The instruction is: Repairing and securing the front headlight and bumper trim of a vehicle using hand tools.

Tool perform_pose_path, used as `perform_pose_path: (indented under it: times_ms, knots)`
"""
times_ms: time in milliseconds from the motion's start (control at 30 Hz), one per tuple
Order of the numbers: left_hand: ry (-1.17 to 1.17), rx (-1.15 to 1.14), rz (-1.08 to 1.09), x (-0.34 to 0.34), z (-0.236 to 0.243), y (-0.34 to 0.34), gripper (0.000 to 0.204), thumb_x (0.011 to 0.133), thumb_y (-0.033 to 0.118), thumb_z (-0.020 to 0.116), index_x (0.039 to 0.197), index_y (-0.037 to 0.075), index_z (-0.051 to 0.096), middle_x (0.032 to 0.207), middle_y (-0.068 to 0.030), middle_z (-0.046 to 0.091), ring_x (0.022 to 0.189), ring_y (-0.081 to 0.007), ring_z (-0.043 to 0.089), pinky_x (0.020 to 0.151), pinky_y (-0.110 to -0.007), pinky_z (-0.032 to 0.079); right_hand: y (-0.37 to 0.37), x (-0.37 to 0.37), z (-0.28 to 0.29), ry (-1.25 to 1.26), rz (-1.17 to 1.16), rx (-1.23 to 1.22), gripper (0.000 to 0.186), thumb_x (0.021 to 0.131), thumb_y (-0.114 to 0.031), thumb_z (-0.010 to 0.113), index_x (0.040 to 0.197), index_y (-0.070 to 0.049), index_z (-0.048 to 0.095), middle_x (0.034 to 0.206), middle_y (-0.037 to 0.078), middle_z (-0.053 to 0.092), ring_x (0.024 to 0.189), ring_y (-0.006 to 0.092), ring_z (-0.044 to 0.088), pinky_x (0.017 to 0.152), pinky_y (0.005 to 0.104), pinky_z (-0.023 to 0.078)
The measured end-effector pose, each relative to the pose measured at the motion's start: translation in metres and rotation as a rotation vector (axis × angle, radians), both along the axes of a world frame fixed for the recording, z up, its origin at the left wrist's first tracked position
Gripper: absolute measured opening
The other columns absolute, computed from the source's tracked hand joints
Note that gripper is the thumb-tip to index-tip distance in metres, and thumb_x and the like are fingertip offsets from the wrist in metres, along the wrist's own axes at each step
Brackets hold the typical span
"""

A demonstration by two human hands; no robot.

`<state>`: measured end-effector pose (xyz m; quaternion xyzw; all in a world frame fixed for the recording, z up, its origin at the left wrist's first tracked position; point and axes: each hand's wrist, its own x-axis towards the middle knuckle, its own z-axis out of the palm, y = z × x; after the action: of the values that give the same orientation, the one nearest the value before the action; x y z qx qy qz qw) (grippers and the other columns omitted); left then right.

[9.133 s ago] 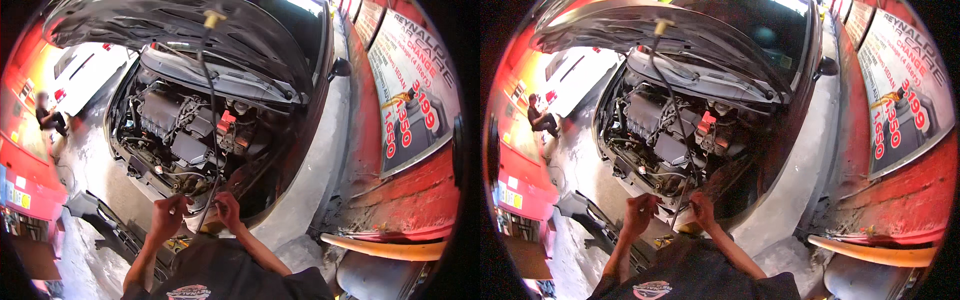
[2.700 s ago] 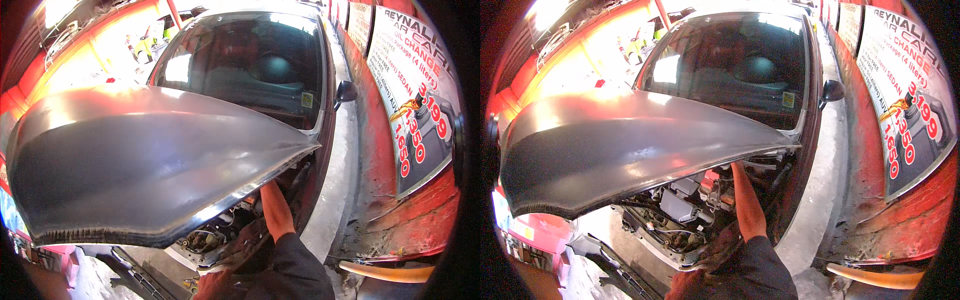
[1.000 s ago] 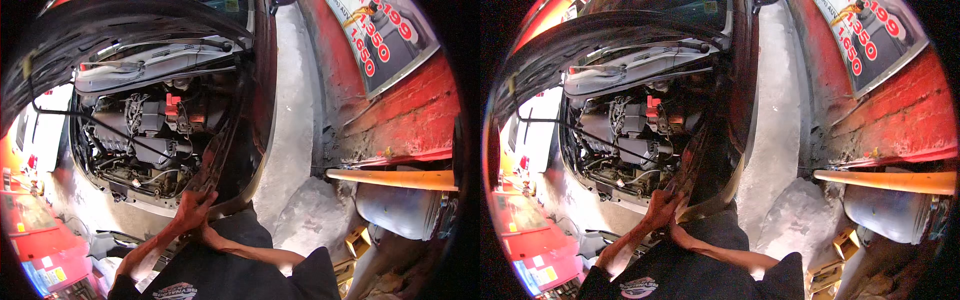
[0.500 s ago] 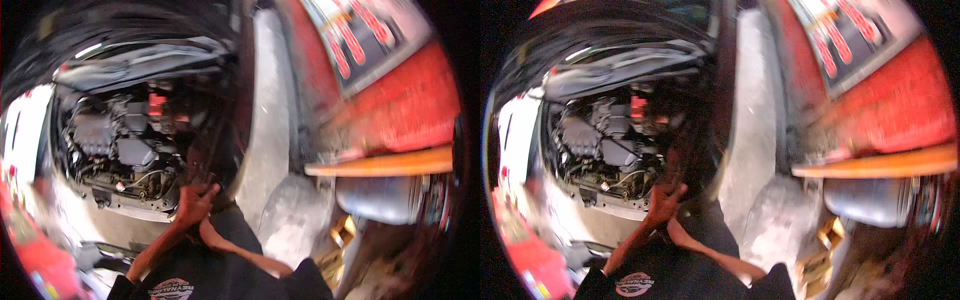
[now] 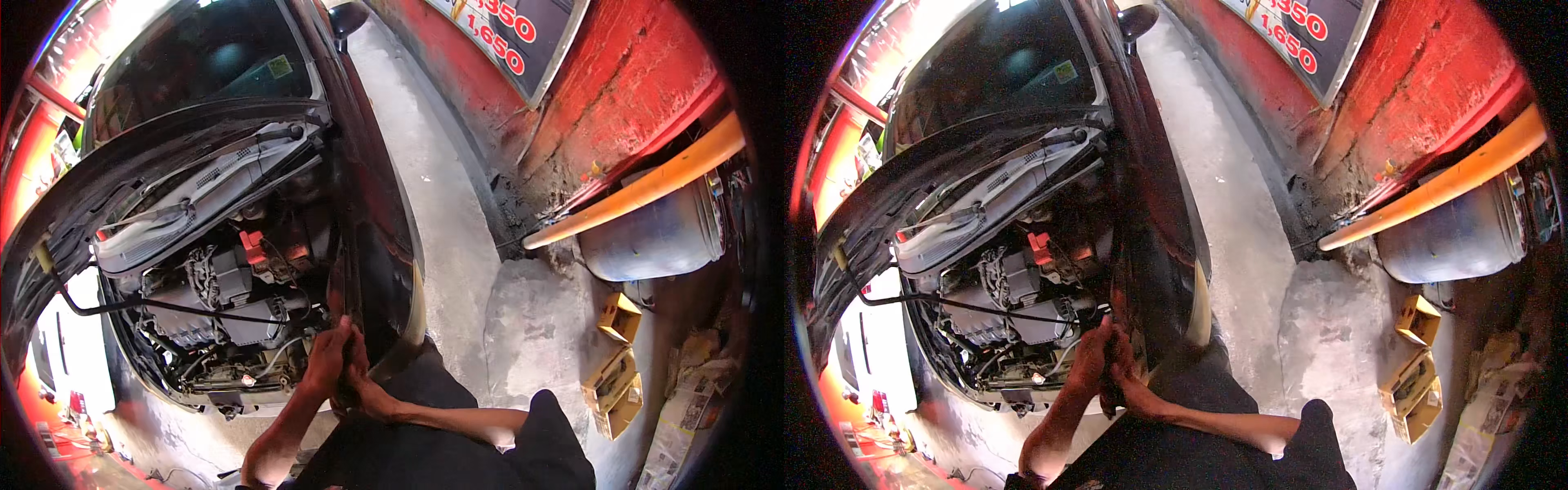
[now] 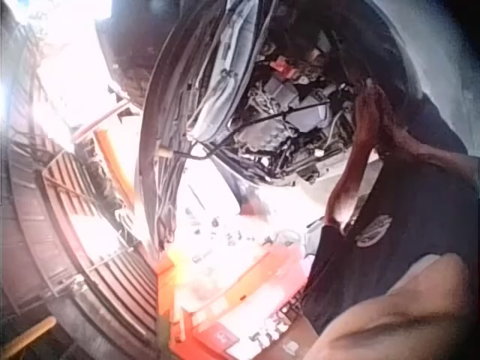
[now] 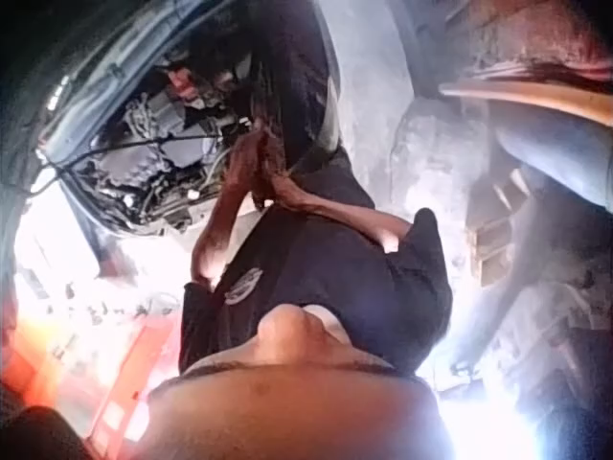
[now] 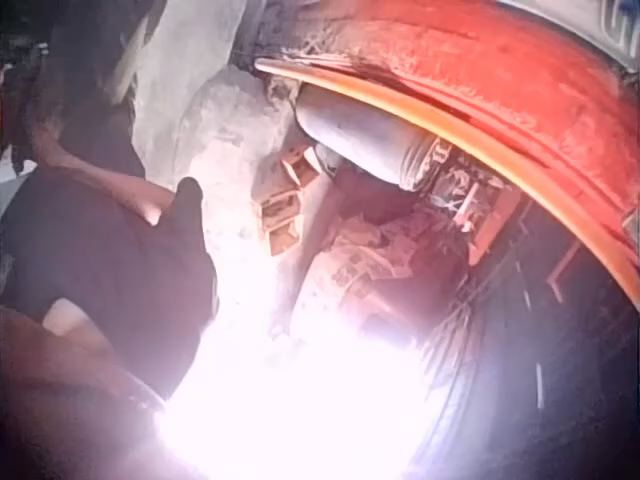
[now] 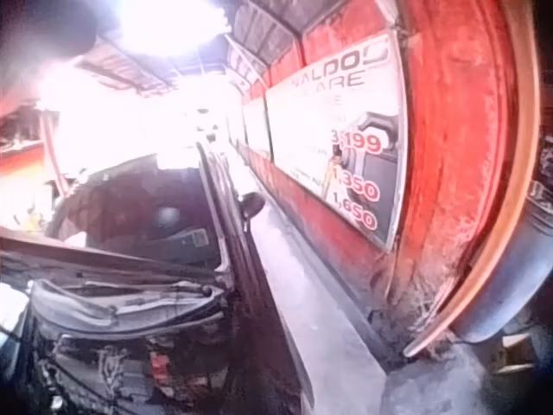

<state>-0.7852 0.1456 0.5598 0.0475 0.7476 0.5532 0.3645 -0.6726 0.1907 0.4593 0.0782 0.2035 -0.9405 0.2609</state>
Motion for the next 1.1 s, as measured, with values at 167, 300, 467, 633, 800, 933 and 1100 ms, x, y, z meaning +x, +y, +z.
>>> perform_pose_path:
  times_ms: [167,300,467,633,800,933,1100]
  knots:
    - [-0.689,0.341,0.37,-0.003,0.004,0.008,0.04,0.094,0.038,0.042,0.065,0.012,0.038,0.056,0.0025,0.031,0.047,-0.0106,0.032,0.045,-0.026,0.03,-0.017,0.004,-0.021,0.039,0.176,0.457,0.046,0.097,-0.035,0.038,0.132,-0.005,0.033,0.122,0.018,0.045,0.112,0.0302,0.045,0.09,0.0384,0.041]
    - [-0.597,0.259,0.489,-0.002,0.001,0.009,0.034,0.091,0.033,0.049,0.064,0.013,0.041,0.055,0.0013,0.038,0.047,-0.0128,0.037,0.044,-0.028,0.031,-0.018,0.004,-0.004,0.052,0.184,0.703,0.047,0.096,-0.024,0.041,0.137,-0.005,0.027,0.136,0.02,0.03,0.127,0.0331,0.031,0.1,0.0408,0.033]
    - [-0.563,0.232,0.415,-0.008,0.008,0.007,0.034,0.087,0.023,0.052,0.058,0.012,0.038,0.052,0.0012,0.034,0.046,-0.0124,0.037,0.044,-0.027,0.031,0.01,-0.025,0.057,-0.188,0.18,0.62,0.046,0.097,-0.021,0.042,0.138,-0.005,0.028,0.132,0.017,0.036,0.12,0.0269,0.037,0.098,0.0413,0.035]
    - [-0.71,0.396,0.5,-0.002,-0.005,0.008,0.032,0.086,0.019,0.053,0.057,0.009,0.041,0.05,0.0004,0.034,0.045,-0.013,0.038,0.044,-0.027,0.032,0.005,-0.007,0.038,-0.016,0.006,0.671,0.044,0.098,-0.023,0.038,0.137,-0.006,0.028,0.13,0.014,0.038,0.113,0.0232,0.041,0.094,0.0363,0.038]
    - [0.804,0.351,0.128,0.015,-0.105,-0.042,0.028,0.083,0.019,0.052,0.058,0.011,0.042,0.047,0.0016,0.033,0.041,-0.0139,0.036,0.041,-0.027,0.031,0.016,-0.029,0.072,-0.068,-0.289,0.829,0.037,0.099,-0.027,0.033,0.124,-0.001,0.041,0.117,0.022,0.05,0.109,0.028,0.047,0.092,0.0365,0.038]
    - [-0.071,0.636,0.94,0.016,-0.044,-0.079,0.038,0.089,0.029,0.045,0.055,0.017,0.03,0.046,0.003,0.025,0.038,-0.0136,0.027,0.04,-0.031,0.032,0.017,-0.036,0.052,0.499,0.288,1.189,0.046,0.091,-0.038,0.045,0.09,0.005,0.062,0.083,0.027,0.061,0.086,0.0427,0.059,0.073,0.0465,0.045]
    - [-0.25,0.946,1.095,0.057,-0.044,-0.053,0.033,0.094,0.028,0.04,0.064,0.012,0.04,0.051,0.0006,0.038,0.046,-0.0158,0.039,0.049,-0.031,0.039,0.064,-0.05,0.085,0.557,0.784,1.532,0.04,0.086,-0.038,0.051,0.097,-0.001,0.062,0.085,0.027,0.061,0.084,0.0418,0.059,0.073,0.0471,0.047]
